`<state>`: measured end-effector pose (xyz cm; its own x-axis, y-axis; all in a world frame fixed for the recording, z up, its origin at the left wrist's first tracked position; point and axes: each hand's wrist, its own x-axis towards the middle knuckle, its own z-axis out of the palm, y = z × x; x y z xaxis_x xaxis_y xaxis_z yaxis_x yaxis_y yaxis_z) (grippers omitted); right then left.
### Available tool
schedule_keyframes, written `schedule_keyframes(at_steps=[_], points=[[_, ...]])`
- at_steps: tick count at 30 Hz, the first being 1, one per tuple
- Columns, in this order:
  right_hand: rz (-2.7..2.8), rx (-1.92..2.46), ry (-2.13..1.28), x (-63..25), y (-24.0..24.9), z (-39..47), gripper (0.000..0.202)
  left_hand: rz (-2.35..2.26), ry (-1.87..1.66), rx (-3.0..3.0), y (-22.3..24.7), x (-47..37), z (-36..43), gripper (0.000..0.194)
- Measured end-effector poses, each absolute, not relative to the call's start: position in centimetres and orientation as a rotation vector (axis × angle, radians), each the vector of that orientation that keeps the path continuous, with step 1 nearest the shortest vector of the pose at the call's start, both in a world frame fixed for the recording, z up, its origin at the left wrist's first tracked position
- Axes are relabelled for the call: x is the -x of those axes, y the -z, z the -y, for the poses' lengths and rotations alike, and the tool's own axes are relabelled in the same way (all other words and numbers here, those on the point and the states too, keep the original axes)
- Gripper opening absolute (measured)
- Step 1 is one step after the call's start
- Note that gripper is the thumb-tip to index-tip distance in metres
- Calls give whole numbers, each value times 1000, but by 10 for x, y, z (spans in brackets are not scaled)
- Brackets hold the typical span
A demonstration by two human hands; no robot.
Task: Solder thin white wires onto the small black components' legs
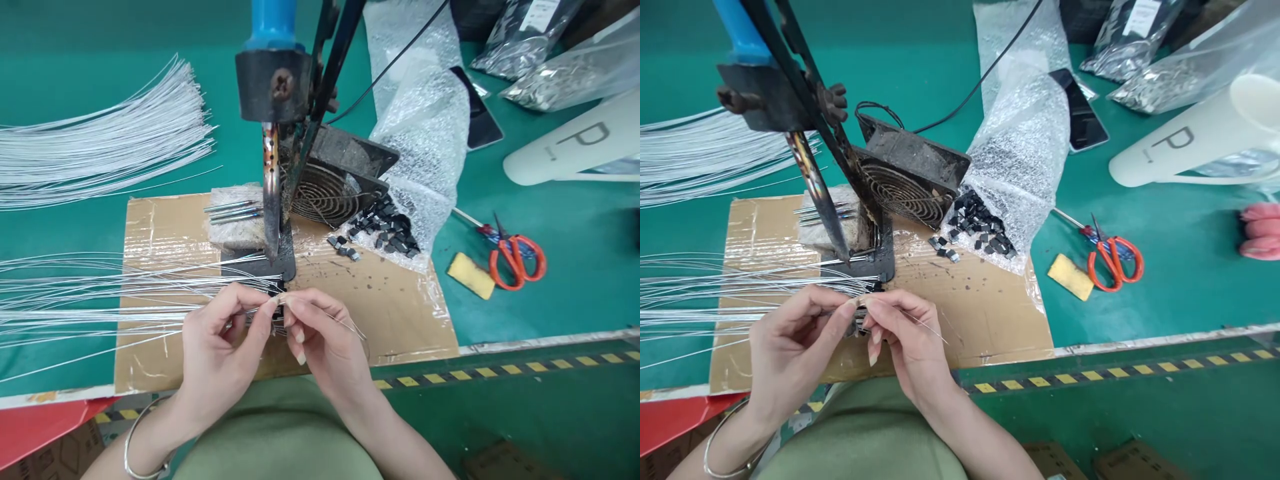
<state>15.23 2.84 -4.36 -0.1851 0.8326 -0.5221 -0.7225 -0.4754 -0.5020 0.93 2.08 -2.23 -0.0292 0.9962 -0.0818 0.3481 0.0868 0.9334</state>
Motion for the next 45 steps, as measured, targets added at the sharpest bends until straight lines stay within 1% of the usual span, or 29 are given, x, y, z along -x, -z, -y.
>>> schedule_keyframes(at_steps=[9,14,24,36,45], points=[[196,932,-1846,-152,45,-28,13,-1495,-968,-1283,21,-10,-24,10],[282,951,-1836,-157,43,-28,19,-1527,-972,-1250,17,-9,-27,9],[389,1005,-1775,-156,45,-28,9,-1545,-980,-1266,20,-8,-26,6],[359,1042,-1749,-155,44,-28,9,-1546,-993,-1289,23,-8,-24,6],[311,1014,-1797,-156,41,-31,9,-1553,-943,-1321,21,-7,-23,9]])
